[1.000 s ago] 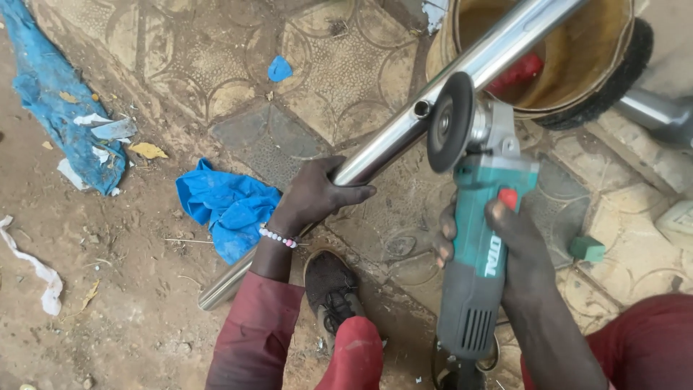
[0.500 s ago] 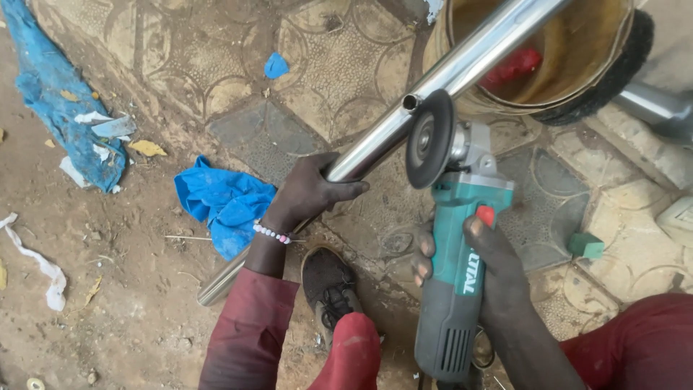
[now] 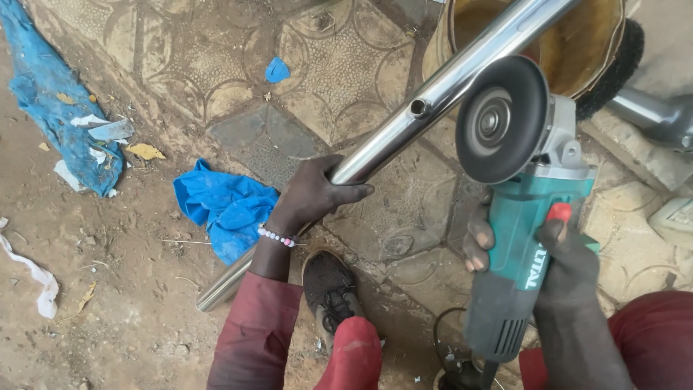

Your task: Grinding and smoothing the joints of a metal pipe using a handheld angle grinder in a workshop environment.

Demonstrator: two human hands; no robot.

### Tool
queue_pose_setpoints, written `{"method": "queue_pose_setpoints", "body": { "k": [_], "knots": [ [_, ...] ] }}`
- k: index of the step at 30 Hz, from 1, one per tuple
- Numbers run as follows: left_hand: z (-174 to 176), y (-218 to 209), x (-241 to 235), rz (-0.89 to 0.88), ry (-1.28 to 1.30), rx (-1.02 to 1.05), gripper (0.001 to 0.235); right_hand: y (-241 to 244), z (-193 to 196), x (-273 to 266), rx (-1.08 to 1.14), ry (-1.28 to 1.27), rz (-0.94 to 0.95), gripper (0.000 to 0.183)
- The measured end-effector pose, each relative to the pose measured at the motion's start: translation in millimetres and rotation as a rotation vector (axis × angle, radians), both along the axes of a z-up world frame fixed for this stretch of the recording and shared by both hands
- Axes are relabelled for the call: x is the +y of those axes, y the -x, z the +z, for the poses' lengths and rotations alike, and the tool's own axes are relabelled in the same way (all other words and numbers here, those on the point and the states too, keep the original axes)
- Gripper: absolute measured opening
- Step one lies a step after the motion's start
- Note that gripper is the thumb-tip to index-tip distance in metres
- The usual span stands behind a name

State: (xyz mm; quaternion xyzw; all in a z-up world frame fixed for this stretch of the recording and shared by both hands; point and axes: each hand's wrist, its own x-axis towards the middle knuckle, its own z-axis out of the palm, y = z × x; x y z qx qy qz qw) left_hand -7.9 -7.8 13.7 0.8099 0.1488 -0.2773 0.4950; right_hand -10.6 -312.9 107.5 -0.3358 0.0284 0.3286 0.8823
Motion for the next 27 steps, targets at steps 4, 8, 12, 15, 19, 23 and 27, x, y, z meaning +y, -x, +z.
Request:
{"method": "queue_pose_setpoints", "body": {
  "k": [4,8,12,15,19,23,27],
  "knots": [
    [1.6,-0.5,1.3,-0.008,0.021,0.010,0.055,-4.2,6.8,-1.6,0.005,0.126,0.002,0.060],
    [-7.0,0.2,2.8,-0.018,0.045,-0.030,0.055,-2.0,8.8,2.2,0.164,0.218,-0.072,0.074],
    [-1.6,0.2,2.7,-0.017,0.030,-0.019,0.056,-11.4,18.5,12.6,0.116,0.305,-0.043,0.074],
    [1.2,1.7,0.6,-0.030,0.022,-0.023,0.052,-22.2,13.9,5.4,0.162,0.440,0.001,0.070],
    [7.8,3.2,2.2,-0.037,-0.020,-0.001,0.053,-43.3,5.1,-5.2,0.227,0.309,0.132,0.059],
    [5.9,4.2,1.3,-0.039,-0.023,-0.027,0.047,-63.9,16.8,-1.4,0.209,0.450,0.205,0.063],
    [5.4,4.9,2.0,-0.059,-0.082,-0.057,0.051,-63.9,21.4,1.0,0.162,0.417,0.158,0.073]
  ]
}}
